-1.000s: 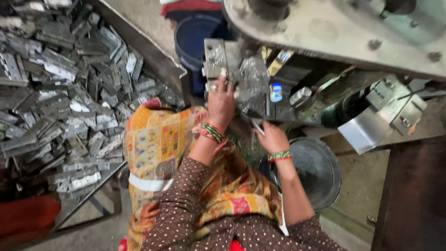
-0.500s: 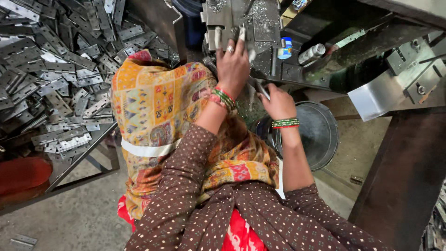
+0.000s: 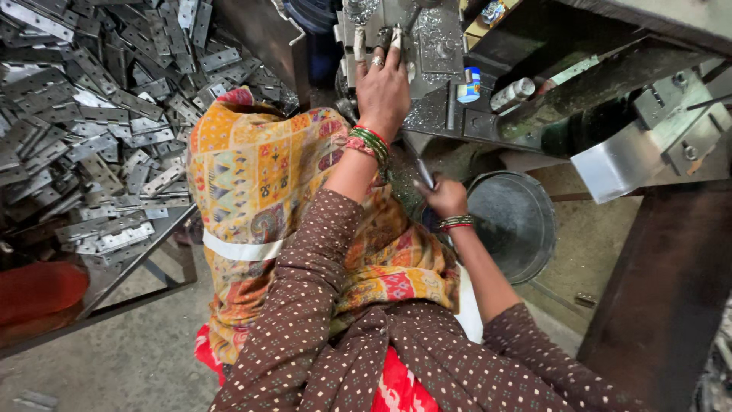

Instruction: The person sits at a manual press machine and repeatedly places small metal brackets into the die, pulls the lever to stamp them, and removes the finished pieces. The processed brackets are dropped into a nearby bin while the person continues the cycle with new parts from a pile.

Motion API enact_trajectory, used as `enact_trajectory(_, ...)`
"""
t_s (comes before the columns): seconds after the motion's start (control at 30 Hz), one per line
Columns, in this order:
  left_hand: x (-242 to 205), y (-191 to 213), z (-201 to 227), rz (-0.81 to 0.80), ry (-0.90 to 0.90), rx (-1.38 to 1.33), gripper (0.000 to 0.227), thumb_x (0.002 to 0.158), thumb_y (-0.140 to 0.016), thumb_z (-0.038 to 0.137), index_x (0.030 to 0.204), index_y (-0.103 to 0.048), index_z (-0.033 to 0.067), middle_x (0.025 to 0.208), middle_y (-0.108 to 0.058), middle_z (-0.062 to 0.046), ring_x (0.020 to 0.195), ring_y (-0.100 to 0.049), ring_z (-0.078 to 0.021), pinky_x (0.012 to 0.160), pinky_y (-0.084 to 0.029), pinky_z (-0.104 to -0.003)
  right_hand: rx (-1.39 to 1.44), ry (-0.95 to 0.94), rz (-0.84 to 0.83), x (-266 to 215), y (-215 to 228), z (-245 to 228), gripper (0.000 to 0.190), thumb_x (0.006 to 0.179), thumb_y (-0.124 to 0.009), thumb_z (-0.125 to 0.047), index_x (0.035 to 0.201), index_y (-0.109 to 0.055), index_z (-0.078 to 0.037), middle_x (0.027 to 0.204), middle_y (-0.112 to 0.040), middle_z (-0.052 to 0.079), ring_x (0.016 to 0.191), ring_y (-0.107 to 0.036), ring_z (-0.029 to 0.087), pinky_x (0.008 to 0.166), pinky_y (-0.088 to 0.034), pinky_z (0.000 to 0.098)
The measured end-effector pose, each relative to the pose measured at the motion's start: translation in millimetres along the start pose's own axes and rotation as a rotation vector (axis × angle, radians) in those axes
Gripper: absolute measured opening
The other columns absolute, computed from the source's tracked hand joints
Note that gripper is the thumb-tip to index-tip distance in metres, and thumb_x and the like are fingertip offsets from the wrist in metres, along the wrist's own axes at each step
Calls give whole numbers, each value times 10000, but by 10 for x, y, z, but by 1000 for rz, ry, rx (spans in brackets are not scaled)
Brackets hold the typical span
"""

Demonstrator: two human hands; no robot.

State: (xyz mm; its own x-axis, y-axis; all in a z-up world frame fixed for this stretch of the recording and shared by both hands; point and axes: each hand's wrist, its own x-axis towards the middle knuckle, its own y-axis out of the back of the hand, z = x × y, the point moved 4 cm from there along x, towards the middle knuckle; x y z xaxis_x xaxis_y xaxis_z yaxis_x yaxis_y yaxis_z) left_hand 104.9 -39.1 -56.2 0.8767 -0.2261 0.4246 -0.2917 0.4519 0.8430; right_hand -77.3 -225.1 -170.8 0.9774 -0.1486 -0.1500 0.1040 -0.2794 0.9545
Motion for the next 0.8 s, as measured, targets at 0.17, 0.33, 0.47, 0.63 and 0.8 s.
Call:
enact_trajectory(0.17,-19,36,-29,-1,3,-72,233,948,-556,203,974,-761,97,1392,-591,-83,1269,-573,-320,1068,-384,-543,-125,-3,-69,-78,-362,118,615,976,-630,-547,1340,-589,-54,844,-712,263,791,-704,457,719,-552,550)
enact_trajectory(0.33,-24,58,-129,-3,-70,-64,276,930,-557,199,1025,-773,55,1386,-586,-120,1255,-571,-347,1082,-354,-541,-45,15,-157,127,232,-113,552,878,-703,-488,1175,-603,-34,913,-704,285,847,-688,482,727,-545,569)
enact_trajectory(0.47,-150,-10,-23,73,-82,-46,336,1003,-535,217,1082,-765,-14,1398,-595,-123,1241,-579,-351,1154,-319,-540,-189,32,-244,221,603,-269,514,918,-707,-503,1049,-617,-14,922,-704,289,878,-687,487,767,-539,577)
enact_trajectory(0.63,-177,-129,18,4,-74,-40,320,959,-521,185,1056,-766,3,1382,-617,-134,1238,-584,-362,1134,-317,-537,-136,30,-161,132,645,-360,470,905,-713,-445,1079,-610,-21,897,-710,291,862,-687,494,753,-539,584)
enact_trajectory(0.8,-73,-180,5,11,-32,-17,324,981,-524,206,1061,-768,8,1370,-625,-105,1244,-578,-337,1121,-326,-530,-81,-8,-165,58,627,-396,464,899,-722,-443,1072,-620,-25,881,-710,287,859,-687,493,752,-529,590)
